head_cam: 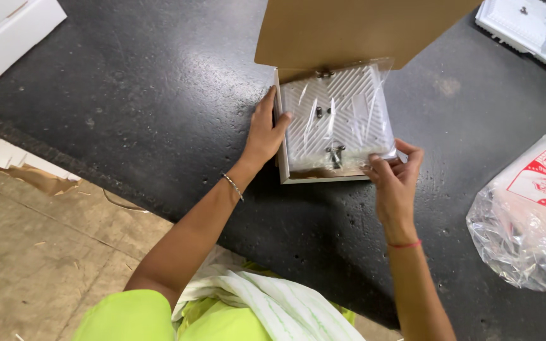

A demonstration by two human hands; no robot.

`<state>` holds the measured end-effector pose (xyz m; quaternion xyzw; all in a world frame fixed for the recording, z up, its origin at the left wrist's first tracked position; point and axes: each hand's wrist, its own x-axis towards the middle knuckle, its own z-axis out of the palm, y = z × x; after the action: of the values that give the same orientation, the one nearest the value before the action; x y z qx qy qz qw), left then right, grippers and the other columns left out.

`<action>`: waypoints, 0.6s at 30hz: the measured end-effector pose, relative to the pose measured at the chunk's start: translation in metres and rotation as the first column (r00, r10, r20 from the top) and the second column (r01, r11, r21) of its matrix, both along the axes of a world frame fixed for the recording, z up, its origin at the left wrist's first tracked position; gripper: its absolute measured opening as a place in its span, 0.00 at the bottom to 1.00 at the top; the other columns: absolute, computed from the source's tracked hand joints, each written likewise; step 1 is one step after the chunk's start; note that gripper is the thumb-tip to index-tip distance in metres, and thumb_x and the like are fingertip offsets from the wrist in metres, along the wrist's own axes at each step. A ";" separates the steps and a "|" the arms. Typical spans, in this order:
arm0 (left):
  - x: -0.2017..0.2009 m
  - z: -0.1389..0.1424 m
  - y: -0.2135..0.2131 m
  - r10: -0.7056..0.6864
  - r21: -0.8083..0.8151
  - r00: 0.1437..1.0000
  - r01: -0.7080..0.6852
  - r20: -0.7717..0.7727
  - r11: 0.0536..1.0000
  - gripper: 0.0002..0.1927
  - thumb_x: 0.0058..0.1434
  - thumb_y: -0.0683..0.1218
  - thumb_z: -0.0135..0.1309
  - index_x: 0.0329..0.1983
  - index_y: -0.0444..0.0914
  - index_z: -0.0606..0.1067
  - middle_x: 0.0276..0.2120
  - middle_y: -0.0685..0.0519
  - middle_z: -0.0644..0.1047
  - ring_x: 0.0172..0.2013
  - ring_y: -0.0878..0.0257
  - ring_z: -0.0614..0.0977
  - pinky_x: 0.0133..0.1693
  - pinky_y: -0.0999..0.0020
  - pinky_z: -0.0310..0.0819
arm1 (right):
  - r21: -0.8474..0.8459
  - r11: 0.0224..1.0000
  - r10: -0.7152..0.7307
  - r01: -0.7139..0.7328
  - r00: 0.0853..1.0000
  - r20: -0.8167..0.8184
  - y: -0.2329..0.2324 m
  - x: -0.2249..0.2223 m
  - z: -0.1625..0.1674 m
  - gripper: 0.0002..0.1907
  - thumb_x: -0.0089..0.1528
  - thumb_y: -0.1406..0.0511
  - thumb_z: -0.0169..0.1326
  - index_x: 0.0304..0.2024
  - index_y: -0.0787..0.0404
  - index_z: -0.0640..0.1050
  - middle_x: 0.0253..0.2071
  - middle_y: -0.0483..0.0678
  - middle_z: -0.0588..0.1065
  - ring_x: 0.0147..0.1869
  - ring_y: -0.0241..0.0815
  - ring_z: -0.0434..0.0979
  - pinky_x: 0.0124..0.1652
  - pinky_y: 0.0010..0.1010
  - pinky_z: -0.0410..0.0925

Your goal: The person wraps square LED panel light fixtures in clear plastic sleeves, folds the sleeve closed, and places each wrapped fixture into a white cardboard box. They then fold the box flaps closed and set the finished box aside, repeating the process for several fixtures.

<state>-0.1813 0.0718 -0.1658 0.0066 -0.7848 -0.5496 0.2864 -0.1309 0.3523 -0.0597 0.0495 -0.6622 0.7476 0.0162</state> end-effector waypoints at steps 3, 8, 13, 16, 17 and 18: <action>-0.002 -0.005 -0.009 -0.043 -0.052 0.999 0.042 -0.019 0.998 0.36 0.64 0.44 0.54 0.73 0.29 0.58 0.68 0.33 0.66 0.69 0.40 0.67 0.69 0.54 0.58 | 0.359 0.931 0.123 -0.067 0.983 -0.134 0.020 -0.004 0.013 0.17 0.69 0.68 0.58 0.58 0.62 0.71 0.52 0.55 0.76 0.51 0.40 0.76 0.50 0.31 0.73; -0.003 0.005 -0.022 -0.126 -0.067 0.989 0.131 0.083 0.989 0.36 0.65 0.44 0.53 0.75 0.31 0.59 0.69 0.36 0.69 0.70 0.44 0.70 0.71 0.58 0.61 | 0.745 0.451 0.269 0.492 0.720 -0.639 0.045 -0.030 0.036 0.08 0.68 0.66 0.64 0.50 0.59 0.83 0.61 0.54 0.74 0.61 0.52 0.72 0.57 0.42 0.69; -0.011 0.060 -0.032 -0.007 0.090 1.000 0.005 0.019 0.996 0.49 0.63 0.56 0.65 0.75 0.31 0.52 0.71 0.35 0.60 0.70 0.45 0.64 0.68 0.55 0.62 | 0.594 0.634 -0.031 0.495 0.784 -0.620 0.060 -0.099 0.060 0.19 0.70 0.61 0.67 0.60 0.58 0.76 0.60 0.51 0.73 0.58 0.46 0.75 0.52 0.35 0.72; -0.027 0.117 -0.048 0.016 0.029 0.921 -0.005 -0.389 1.000 0.52 0.65 0.60 0.71 0.75 0.28 0.53 0.68 0.32 0.62 0.69 0.45 0.65 0.68 0.51 0.63 | 0.442 0.840 0.018 0.313 0.800 -0.600 0.058 -0.140 0.082 0.26 0.65 0.63 0.70 0.61 0.62 0.72 0.58 0.51 0.73 0.57 0.42 0.75 0.49 0.29 0.75; -0.034 0.136 -0.053 0.038 0.013 0.969 -0.036 -0.246 0.999 0.42 0.60 0.61 0.72 0.60 0.29 0.65 0.56 0.37 0.73 0.56 0.52 0.74 0.58 0.55 0.72 | 0.435 0.851 0.059 0.294 0.770 -0.636 0.054 -0.151 0.089 0.24 0.63 0.66 0.70 0.57 0.66 0.73 0.54 0.51 0.73 0.55 0.40 0.76 0.47 0.29 0.76; -0.041 0.154 -0.055 0.060 -0.012 0.993 -0.062 -0.099 0.998 0.33 0.56 0.63 0.73 0.46 0.31 0.77 0.44 0.43 0.84 0.44 0.59 0.83 0.48 0.61 0.80 | 0.497 0.819 0.093 0.286 0.789 -0.608 0.049 -0.160 0.096 0.17 0.64 0.65 0.70 0.50 0.66 0.78 0.46 0.48 0.77 0.48 0.37 0.79 0.45 0.28 0.75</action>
<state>-0.2227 0.0170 -0.0117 0.0012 -0.7733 -0.5341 0.3417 -0.2906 0.4018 0.0359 0.2534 -0.8132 0.4591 0.2524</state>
